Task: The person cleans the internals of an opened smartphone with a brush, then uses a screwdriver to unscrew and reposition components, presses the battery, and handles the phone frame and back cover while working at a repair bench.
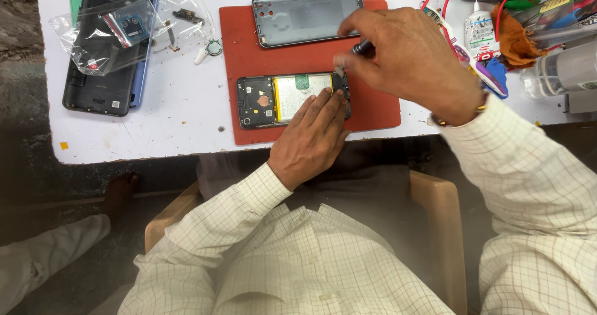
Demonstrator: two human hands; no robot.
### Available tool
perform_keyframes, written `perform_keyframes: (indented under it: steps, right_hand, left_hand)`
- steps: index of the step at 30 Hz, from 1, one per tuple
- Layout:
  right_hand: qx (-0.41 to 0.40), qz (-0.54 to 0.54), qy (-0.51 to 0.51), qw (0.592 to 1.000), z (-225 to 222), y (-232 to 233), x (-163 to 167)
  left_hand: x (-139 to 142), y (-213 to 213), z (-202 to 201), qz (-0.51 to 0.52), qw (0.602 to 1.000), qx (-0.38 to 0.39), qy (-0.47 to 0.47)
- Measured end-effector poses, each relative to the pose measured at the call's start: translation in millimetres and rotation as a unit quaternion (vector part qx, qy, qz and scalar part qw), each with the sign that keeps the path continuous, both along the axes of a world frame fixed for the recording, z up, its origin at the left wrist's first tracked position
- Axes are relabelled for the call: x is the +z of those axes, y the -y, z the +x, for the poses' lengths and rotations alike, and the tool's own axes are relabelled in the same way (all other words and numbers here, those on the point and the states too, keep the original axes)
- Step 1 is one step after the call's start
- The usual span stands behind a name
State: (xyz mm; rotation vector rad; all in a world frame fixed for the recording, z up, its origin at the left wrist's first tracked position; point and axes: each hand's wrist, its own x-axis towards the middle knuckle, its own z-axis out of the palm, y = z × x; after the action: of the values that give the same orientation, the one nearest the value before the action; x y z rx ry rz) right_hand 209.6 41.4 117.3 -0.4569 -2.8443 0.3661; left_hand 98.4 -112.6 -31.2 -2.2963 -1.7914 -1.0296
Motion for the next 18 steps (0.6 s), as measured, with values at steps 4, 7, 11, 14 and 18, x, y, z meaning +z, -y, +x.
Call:
perform_keyframes:
  steps: [4,7,11,14,18]
  right_hand:
    - [0.016,-0.106,-0.013,0.994,4,-4,-3]
    - [-0.033,-0.046,0.041,0.998,4,-4,-4]
    - [-0.017,0.002,0.052,0.999,-1,0,-4]
    - [-0.071,-0.002,0.104,0.992,-1,1,-3]
    - [0.051,-0.016,-0.005,0.999,3,0,-2]
  left_hand:
    - [-1,0,1,0.014,1.0,0.006,-0.007]
    - [-2,1,0,0.009,1.0,0.004,-0.002]
    - [-1,-1,-1,0.017,1.0,0.002,0.0]
    - [5,0,-1,0.022,0.999,-0.007,0.042]
    - [17,-2,-9,-0.001,0.981,0.025,0.195]
